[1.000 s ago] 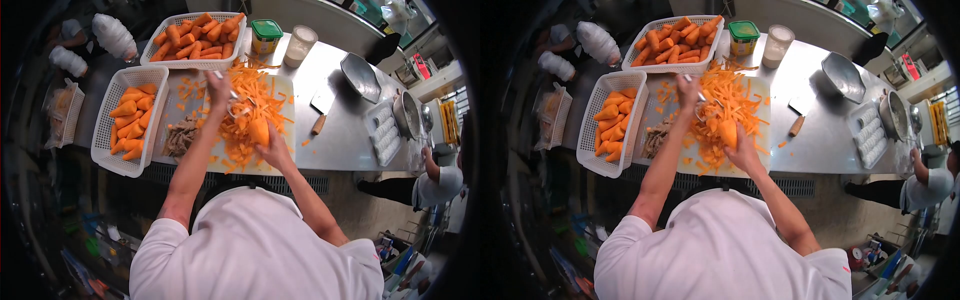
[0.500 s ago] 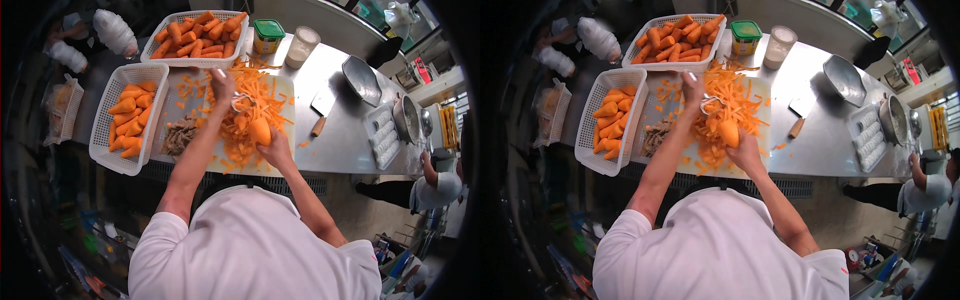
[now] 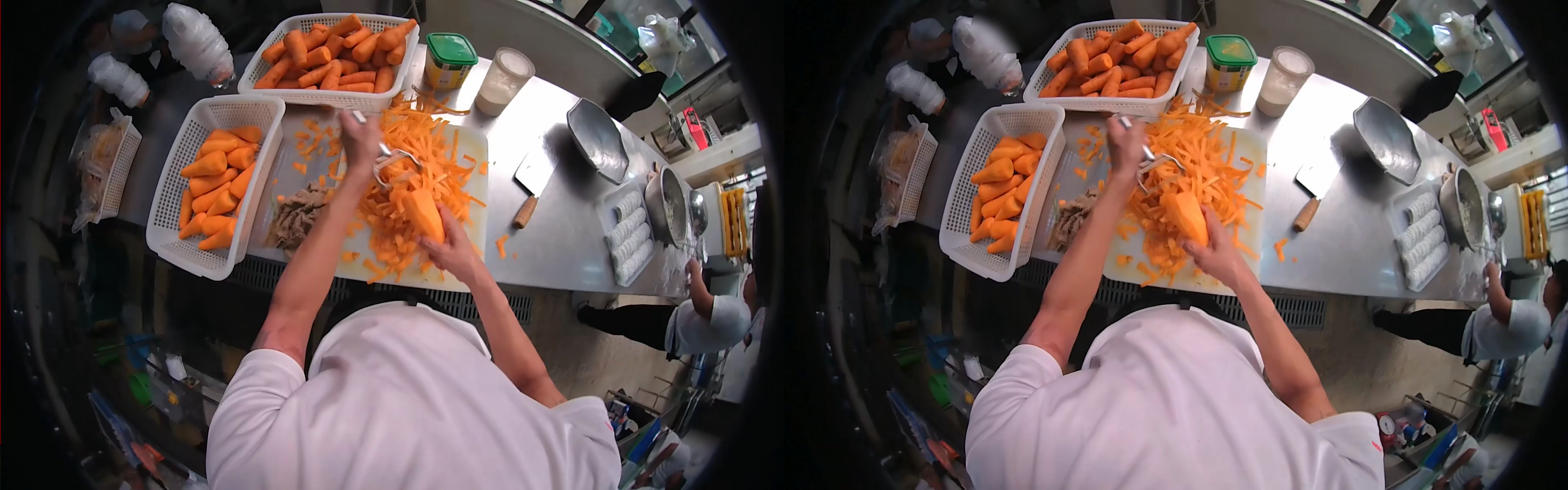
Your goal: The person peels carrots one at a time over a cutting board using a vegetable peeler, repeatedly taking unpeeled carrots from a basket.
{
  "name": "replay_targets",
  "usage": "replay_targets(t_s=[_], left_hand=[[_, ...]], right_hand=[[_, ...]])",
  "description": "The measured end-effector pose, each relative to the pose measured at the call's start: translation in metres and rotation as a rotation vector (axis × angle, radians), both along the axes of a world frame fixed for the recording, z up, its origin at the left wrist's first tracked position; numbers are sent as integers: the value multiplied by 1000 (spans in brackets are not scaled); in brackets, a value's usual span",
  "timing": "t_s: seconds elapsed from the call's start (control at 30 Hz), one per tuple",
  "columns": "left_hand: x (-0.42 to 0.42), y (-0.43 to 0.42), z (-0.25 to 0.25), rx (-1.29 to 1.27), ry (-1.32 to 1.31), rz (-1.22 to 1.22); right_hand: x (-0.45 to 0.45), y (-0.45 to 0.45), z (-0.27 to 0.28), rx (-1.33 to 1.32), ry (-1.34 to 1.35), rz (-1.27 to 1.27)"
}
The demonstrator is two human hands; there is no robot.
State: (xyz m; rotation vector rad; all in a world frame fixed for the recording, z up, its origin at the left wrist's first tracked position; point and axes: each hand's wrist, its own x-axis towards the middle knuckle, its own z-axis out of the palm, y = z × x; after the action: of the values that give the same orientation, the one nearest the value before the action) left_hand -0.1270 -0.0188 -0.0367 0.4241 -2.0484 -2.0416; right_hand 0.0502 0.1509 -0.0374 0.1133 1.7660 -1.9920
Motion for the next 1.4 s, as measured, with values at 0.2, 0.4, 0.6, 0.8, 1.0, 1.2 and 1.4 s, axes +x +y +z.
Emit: replay_targets(t_s=[0.2,0.4,0.6,0.8,1.0,1.2,1.4], left_hand=[[-12,-6,-37,-56,-10,-29],[2,25,-47,-201,69,-96],[14,25,-27,-27,-31,-45],[-23,-5,-49,-157,-70,159],[0,-11,8,119,40,32],[17,25,-20,-36,21,-97],[19,11,-7,117,36,-42]], right_hand=[[-3,-1,-7,453,327,-5],[-9,-5,-4,686,447,62],[2,-2,-4,895,519,68],[-6,15,-1,952,584,96],[-6,22,21,-215,2,-80],[-9,-4,2,224,79,63],[-8,2,-8,460,354,76]])
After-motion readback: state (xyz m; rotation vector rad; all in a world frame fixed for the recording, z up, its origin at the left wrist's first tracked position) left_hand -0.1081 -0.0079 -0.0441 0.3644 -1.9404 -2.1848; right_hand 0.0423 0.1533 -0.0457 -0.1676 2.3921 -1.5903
